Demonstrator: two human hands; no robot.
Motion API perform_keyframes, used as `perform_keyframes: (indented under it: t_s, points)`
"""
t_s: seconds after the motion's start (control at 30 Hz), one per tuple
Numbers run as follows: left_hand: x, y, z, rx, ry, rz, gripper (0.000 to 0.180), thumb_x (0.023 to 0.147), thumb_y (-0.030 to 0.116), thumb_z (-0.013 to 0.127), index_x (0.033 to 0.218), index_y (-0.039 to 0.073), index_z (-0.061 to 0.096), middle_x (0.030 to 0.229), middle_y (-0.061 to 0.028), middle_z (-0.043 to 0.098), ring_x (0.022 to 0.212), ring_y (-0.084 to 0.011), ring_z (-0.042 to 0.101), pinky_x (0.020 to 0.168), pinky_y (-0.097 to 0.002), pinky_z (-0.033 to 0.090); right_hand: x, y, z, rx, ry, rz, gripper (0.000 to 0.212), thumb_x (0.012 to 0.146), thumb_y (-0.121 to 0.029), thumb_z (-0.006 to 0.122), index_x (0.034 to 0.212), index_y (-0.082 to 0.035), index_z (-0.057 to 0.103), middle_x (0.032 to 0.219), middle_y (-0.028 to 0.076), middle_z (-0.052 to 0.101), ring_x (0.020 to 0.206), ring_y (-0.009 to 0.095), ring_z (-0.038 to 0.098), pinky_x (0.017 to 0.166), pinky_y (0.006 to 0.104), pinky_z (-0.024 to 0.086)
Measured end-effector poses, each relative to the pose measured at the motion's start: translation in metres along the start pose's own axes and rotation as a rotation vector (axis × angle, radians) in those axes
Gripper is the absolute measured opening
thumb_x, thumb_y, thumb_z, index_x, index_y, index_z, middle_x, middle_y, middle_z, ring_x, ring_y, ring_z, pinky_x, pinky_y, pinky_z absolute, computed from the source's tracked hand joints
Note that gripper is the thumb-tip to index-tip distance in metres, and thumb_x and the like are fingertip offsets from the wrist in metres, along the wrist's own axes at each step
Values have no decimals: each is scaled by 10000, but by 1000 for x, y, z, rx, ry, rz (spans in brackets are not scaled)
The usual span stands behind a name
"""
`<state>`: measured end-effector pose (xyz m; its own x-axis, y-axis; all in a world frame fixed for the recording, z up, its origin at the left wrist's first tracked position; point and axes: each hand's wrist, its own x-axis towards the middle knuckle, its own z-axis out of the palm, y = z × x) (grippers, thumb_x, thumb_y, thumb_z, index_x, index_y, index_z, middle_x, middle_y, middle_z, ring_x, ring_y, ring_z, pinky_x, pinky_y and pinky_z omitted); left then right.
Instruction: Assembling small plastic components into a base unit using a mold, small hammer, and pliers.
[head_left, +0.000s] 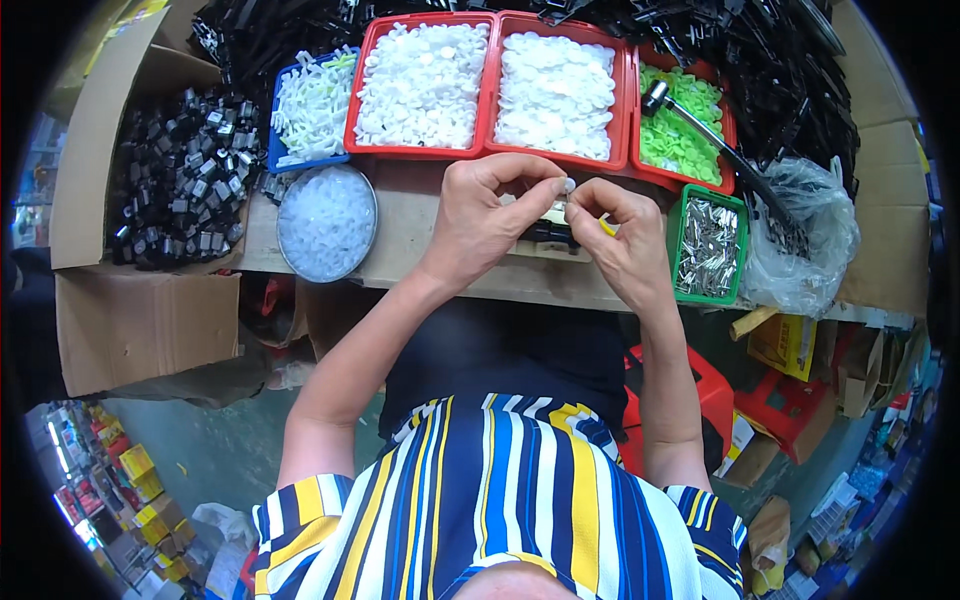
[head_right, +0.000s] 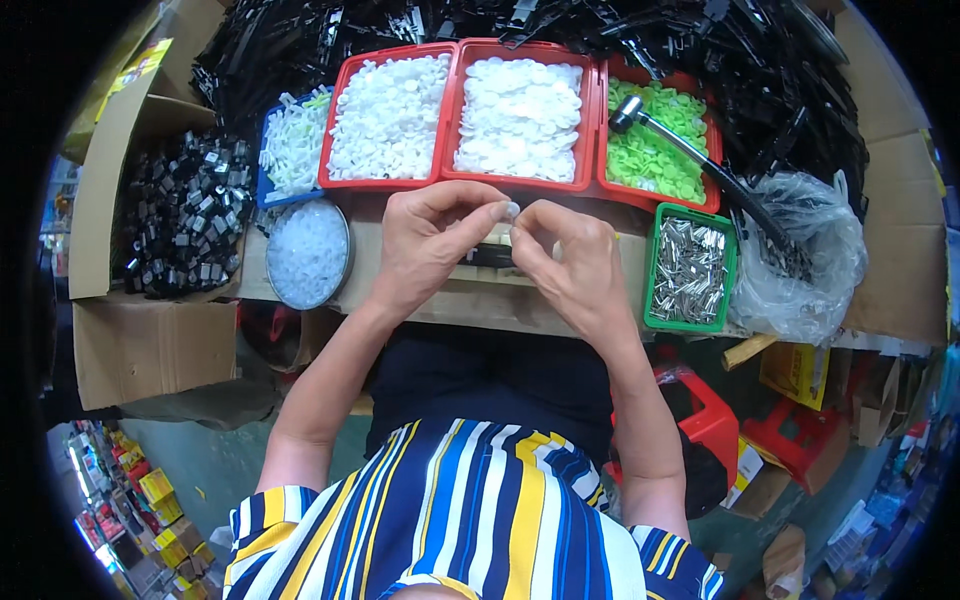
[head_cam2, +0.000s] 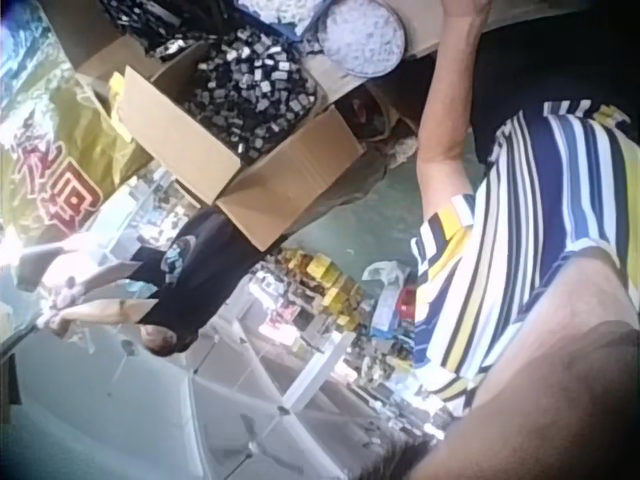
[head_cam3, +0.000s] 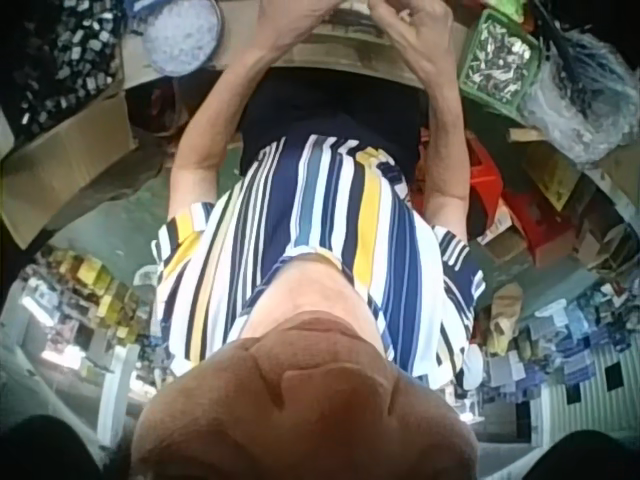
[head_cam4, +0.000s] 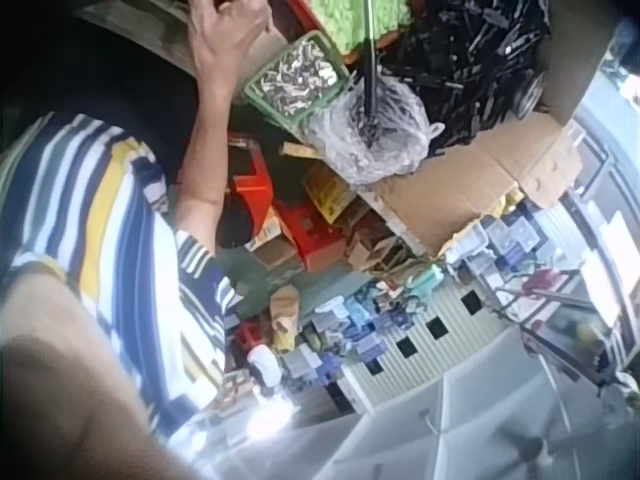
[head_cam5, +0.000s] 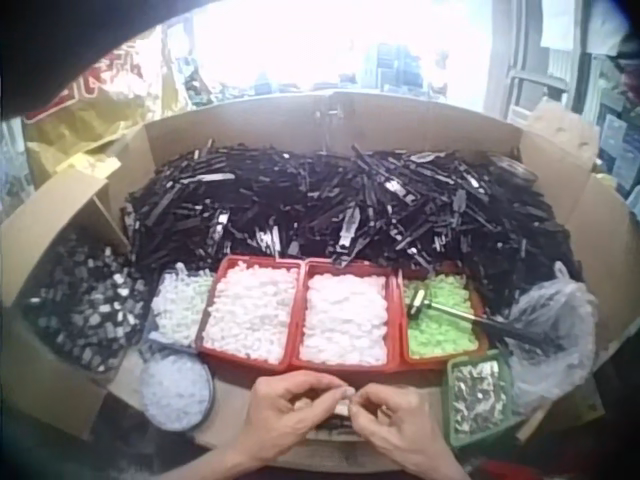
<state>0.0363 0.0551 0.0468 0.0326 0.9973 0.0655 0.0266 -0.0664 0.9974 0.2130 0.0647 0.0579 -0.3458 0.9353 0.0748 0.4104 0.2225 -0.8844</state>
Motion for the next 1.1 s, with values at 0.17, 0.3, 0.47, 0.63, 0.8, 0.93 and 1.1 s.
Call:
perform_keyframes:
  t_s: [0.17, 0.3, 0.47, 0.63, 0.8, 0.93, 1.1]
  points:
    - [-3, -4, -3, 174, 25, 236, 103, 822, 23, 698, 912, -16, 730, 824, -100, 716, 713, -148, 652, 643, -277, 514, 0, 9, 6, 60, -41, 10, 132, 904, -104, 606, 836, 10, 616, 691, 0, 561, 623, 40, 501, 549, 224, 400]
    - [-2, -7, -8, 337, 36, 504, 98, 783, -9, 704, 879, -22, 705, 810, -117, 688, 745, -224, 654, 662, -315, 520, 0, 11, 10, 345, -99, 105, 130, 917, -106, 609, 845, 2, 615, 724, -4, 574, 643, 55, 530, 587, 219, 425]
    - [-5, -5, -8, 501, 46, 728, 149, 743, -36, 724, 884, -21, 679, 819, -119, 664, 776, -260, 648, 693, -349, 529, -2, 8, 12, 625, -125, 218, 146, 939, -135, 626, 886, 2, 623, 744, 0, 584, 670, 58, 536, 623, 212, 433]
    - [-11, -10, -8, 420, 57, 629, 159, 745, -53, 728, 895, -19, 685, 824, -127, 671, 775, -267, 650, 689, -345, 530, -12, 7, 11, 464, 21, 147, 113, 905, -112, 686, 918, -3, 655, 802, 2, 624, 718, 77, 565, 638, 233, 445]
    - [-18, -10, -5, 392, 42, 565, 158, 752, -59, 730, 899, -18, 689, 836, -134, 679, 778, -270, 656, 678, -340, 527, -13, 7, 11, 79, 158, -172, 109, 813, -6, 720, 895, 11, 651, 816, 78, 644, 711, 152, 603, 631, 287, 464]
    - [-24, -13, -6, 392, 31, 540, 162, 749, -60, 732, 899, -17, 689, 831, -135, 679, 776, -271, 658, 678, -343, 525, -14, 9, 16, 11, 181, -271, 124, 800, 22, 721, 897, 11, 645, 822, 88, 630, 720, 178, 624, 635, 301, 479]
    - [-31, -19, -10, 372, 31, 466, 181, 739, -78, 738, 906, -17, 703, 867, -120, 693, 812, -244, 666, 713, -329, 529, -13, 16, 25, -22, 156, -325, 133, 791, 25, 715, 896, 0, 637, 822, 105, 612, 712, 230, 631, 635, 334, 479]
